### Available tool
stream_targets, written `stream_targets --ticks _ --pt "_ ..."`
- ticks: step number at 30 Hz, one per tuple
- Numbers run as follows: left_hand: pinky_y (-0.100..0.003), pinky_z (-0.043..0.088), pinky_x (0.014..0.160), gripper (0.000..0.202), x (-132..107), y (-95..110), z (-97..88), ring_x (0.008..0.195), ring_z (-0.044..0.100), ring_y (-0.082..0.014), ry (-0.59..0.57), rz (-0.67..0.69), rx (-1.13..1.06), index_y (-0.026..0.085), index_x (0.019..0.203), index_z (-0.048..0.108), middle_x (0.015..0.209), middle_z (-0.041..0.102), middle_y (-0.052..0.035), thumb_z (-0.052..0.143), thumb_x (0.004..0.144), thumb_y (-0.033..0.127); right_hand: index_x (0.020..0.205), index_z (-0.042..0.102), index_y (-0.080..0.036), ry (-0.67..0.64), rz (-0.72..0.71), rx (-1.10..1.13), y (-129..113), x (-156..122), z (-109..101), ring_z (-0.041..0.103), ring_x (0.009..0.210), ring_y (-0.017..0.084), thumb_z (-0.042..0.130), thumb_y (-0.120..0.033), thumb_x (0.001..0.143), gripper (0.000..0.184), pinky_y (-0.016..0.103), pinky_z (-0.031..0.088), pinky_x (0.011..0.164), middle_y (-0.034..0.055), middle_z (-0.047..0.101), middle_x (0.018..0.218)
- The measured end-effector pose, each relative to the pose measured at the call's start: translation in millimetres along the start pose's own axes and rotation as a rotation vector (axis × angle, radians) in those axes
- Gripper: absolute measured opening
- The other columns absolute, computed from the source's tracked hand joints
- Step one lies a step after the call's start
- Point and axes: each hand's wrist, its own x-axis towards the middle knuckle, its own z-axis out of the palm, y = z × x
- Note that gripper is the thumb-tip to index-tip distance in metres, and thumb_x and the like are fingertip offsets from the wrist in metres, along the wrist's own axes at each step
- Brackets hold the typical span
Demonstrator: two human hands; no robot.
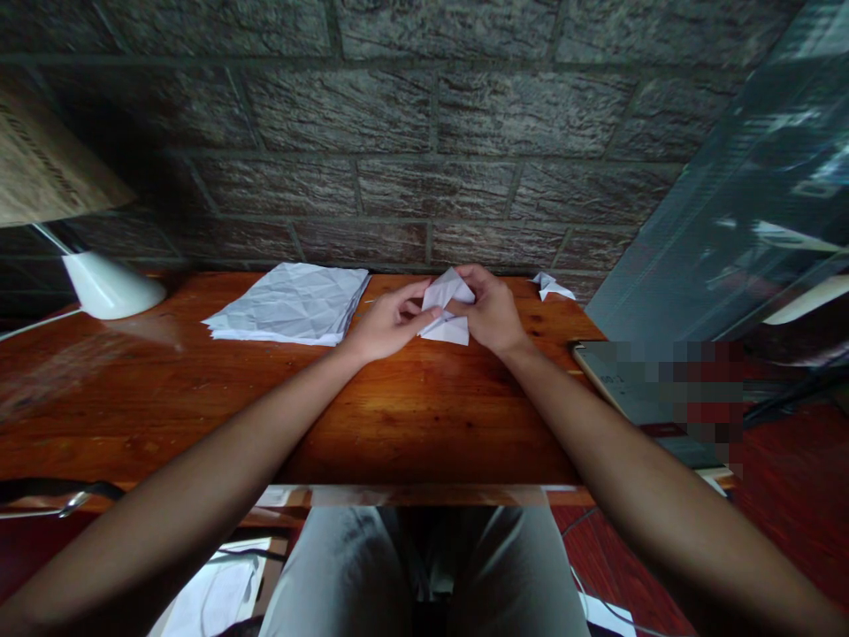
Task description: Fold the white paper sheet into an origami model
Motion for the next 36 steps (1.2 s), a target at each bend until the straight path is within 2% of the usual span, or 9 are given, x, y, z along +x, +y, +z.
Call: stream_targets --ticks 3,5,8,11,15,18,21,26,36 --pt "-0.028 0.057 0.072 0.067 -0.8 -0.6 1.5 0.089 0.073 -0.0188 -0.051 -0.005 -0.026 0.021 0.14 0.058 0.132 0.07 -0.0133 0.079 0.079 0.042 0.119 0.061 -0.025 0.091 0.042 0.008 -2.6 -0.8 1.6 0.069 0.078 0.019 0.077 -0.029 0.074 0.048 0.033 0.055 0.077 0.0001 0.075 0.089" --pt "-0.029 0.058 0.074 0.065 -0.5 -3.8 3.3 0.089 0.073 -0.0186 -0.018 0.005 -0.026 0.021 0.141 0.057 0.134 0.069 -0.0143 0.075 0.083 0.044 0.12 0.06 -0.025 0.098 0.065 0.027 -2.6 -0.6 2.3 0.069 0.078 0.02 0.078 -0.03 0.074 0.05 0.034 0.055 0.076 0.0007 0.075 0.089" --pt "-0.035 0.059 0.087 0.06 0.4 -8.8 5.1 0.1 0.073 -0.0221 0.082 0.024 0.011 0.017 0.14 0.057 0.135 0.068 -0.0164 0.067 0.089 0.048 0.109 0.064 -0.023 0.069 0.086 0.073 -0.4 0.7 3.3 0.069 0.08 0.02 0.079 -0.034 0.074 0.039 0.033 0.056 0.076 0.0022 0.076 0.091" --pt "-0.04 0.055 0.1 0.062 0.0 -5.4 4.1 0.115 0.07 -0.0264 0.149 0.023 0.153 0.015 0.143 0.055 0.137 0.067 -0.0165 0.062 0.093 0.05 0.099 0.065 -0.021 0.071 0.1 0.108 2.3 1.9 4.9 0.069 0.083 0.019 0.079 -0.035 0.076 0.03 0.033 0.056 0.077 0.0031 0.076 0.093" --pt "-0.039 0.055 0.099 0.049 -2.1 10.4 0.7 0.111 0.071 -0.0256 0.179 0.051 0.339 0.016 0.14 0.059 0.132 0.071 -0.0137 0.048 0.101 0.043 0.095 0.067 -0.02 0.09 0.11 0.13 2.7 1.8 6.4 0.068 0.081 0.019 0.077 -0.031 0.075 0.025 0.032 0.055 0.076 0.0034 0.075 0.092" --pt "-0.038 0.054 0.099 0.046 -3.1 17.3 -0.7 0.111 0.071 -0.0255 0.173 0.075 0.428 0.015 0.14 0.059 0.13 0.072 -0.0131 0.046 0.1 0.034 0.092 0.068 -0.019 0.067 0.124 0.146 0.4 0.7 6.5 0.067 0.079 0.019 0.076 -0.031 0.074 0.023 0.031 0.054 0.073 0.0037 0.075 0.092" --pt "-0.034 0.056 0.09 0.044 -2.8 15.0 -0.8 0.103 0.072 -0.0242 0.169 0.075 0.412 0.014 0.135 0.062 0.123 0.075 -0.0122 0.052 0.097 0.033 0.089 0.07 -0.019 0.042 0.136 0.139 -2.7 -1.1 6.4 0.065 0.077 0.018 0.076 -0.034 0.074 0.022 0.03 0.052 0.07 0.0031 0.075 0.089" --pt "-0.027 0.051 0.065 0.033 0.0 5.6 -0.2 0.075 0.067 -0.019 0.194 0.021 0.293 0.014 0.104 0.075 0.087 0.077 -0.0081 0.06 0.093 0.042 0.079 0.071 -0.019 0.01 0.117 0.081 -7.9 -4.8 7.1 0.058 0.069 0.015 0.079 -0.046 0.072 0.029 0.027 0.046 0.063 0.0006 0.07 0.076" --pt "-0.024 0.041 0.055 0.029 2.0 6.3 -0.6 0.062 0.057 -0.014 0.27 -0.049 0.172 0.014 0.082 0.075 0.072 0.072 -0.0032 0.065 0.086 0.04 0.082 0.074 -0.019 -0.063 0.155 0.181 -9.9 -6.5 9.8 0.064 0.071 0.016 0.081 -0.048 0.07 0.032 0.028 0.05 0.066 0.0027 0.075 0.082"
